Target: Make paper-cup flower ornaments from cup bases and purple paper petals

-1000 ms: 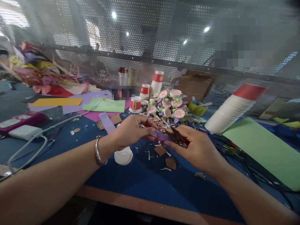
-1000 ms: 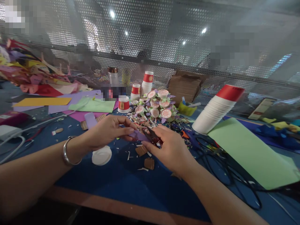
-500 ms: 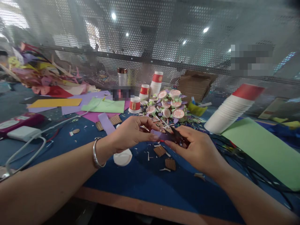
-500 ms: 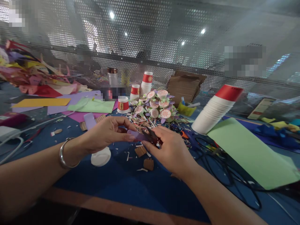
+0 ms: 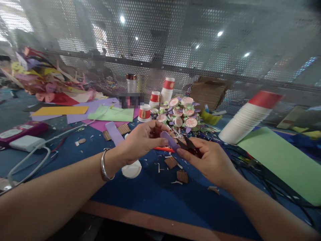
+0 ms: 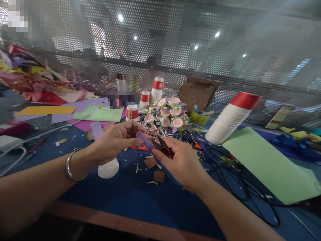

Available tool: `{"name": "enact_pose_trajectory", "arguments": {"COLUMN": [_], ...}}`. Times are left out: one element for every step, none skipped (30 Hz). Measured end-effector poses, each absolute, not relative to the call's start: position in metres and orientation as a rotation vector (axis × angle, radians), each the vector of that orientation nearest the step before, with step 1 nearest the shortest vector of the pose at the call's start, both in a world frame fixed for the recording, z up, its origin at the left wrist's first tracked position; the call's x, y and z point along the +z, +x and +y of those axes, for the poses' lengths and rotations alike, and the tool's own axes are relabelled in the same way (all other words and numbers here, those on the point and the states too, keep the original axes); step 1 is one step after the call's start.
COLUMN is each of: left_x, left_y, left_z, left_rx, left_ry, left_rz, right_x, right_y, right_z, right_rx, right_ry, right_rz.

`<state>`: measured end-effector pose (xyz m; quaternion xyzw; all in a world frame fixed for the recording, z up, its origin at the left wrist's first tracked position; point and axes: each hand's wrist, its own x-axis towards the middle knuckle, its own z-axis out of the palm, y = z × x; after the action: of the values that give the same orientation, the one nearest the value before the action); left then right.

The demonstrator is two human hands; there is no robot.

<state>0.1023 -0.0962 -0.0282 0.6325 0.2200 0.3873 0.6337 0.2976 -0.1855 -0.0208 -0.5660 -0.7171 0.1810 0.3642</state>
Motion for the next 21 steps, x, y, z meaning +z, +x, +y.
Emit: {"name": "enact_pose_trajectory", "arguments": {"left_x": [-0.0284,-0.0287,-0.0290,-0.0292,-0.0293,-0.0293,-0.0290,-0.0286,-0.0280,-0.0271,-0.0262,-0.0253,-0.0244,-0.0236,-0.0230,-0.0226,-0.0225,-0.0224,-0.0226,-0.0228,-0.0231], "left_y": [0.1031,0.1038,0.1044,0.1048,0.1050,0.1049,0.1046,0.1041,0.1033,0.1023,0.1012,0.1000,0.0989,0.0979,0.0973,0.0970,0.0971,0.0976,0.0985,0.0997,0.1010], "left_z": [-0.0978,-0.0991,-0.1001,-0.1008,-0.1009,-0.1007,-0.1000,-0.0990,-0.0978,-0.0964,-0.0950,-0.0937,-0.0925,-0.0917,-0.0912,-0.0913,-0.0918,-0.0928,-0.0941,-0.0956,-0.0971], "left_rx": [0.871,0.847,0.822,0.799,0.783,0.775,0.774,0.774,0.775,0.776,0.773,0.765,0.751,0.733,0.713,0.694,0.677,0.659,0.636,0.609,0.584], "left_ry": [1.408,1.373,1.344,1.321,1.307,1.301,1.299,1.297,1.297,1.298,1.301,1.309,1.323,1.340,1.357,1.370,1.380,1.388,1.397,1.409,1.423], "left_rz": [0.494,0.488,0.487,0.489,0.491,0.493,0.494,0.496,0.500,0.507,0.515,0.521,0.526,0.526,0.526,0.530,0.538,0.545,0.547,0.544,0.535], "right_x": [-0.0208,-0.0210,-0.0214,-0.0219,-0.0224,-0.0227,-0.0227,-0.0224,-0.0218,-0.0210,-0.0200,-0.0192,-0.0185,-0.0182,-0.0183,-0.0187,-0.0194,-0.0203,-0.0213,-0.0223,-0.0233], "right_y": [0.2966,0.2959,0.2955,0.2954,0.2955,0.2957,0.2958,0.2959,0.2960,0.2960,0.2961,0.2962,0.2963,0.2965,0.2966,0.2964,0.2960,0.2953,0.2943,0.2930,0.2917], "right_z": [-0.1860,-0.1862,-0.1862,-0.1860,-0.1857,-0.1853,-0.1850,-0.1848,-0.1848,-0.1850,-0.1852,-0.1854,-0.1855,-0.1855,-0.1854,-0.1852,-0.1850,-0.1847,-0.1845,-0.1843,-0.1840], "right_rx": [0.489,0.504,0.514,0.520,0.528,0.538,0.552,0.567,0.590,0.622,0.658,0.697,0.733,0.764,0.788,0.807,0.830,0.864,0.902,0.935,0.959], "right_ry": [-1.443,-1.435,-1.431,-1.428,-1.428,-1.431,-1.435,-1.439,-1.444,-1.448,-1.447,-1.442,-1.437,-1.435,-1.432,-1.429,-1.418,-1.404,-1.387,-1.372,-1.362], "right_rz": [-1.824,-1.805,-1.793,-1.786,-1.781,-1.777,-1.772,-1.760,-1.741,-1.716,-1.688,-1.660,-1.632,-1.609,-1.593,-1.583,-1.576,-1.570,-1.560,-1.551,-1.546]}}
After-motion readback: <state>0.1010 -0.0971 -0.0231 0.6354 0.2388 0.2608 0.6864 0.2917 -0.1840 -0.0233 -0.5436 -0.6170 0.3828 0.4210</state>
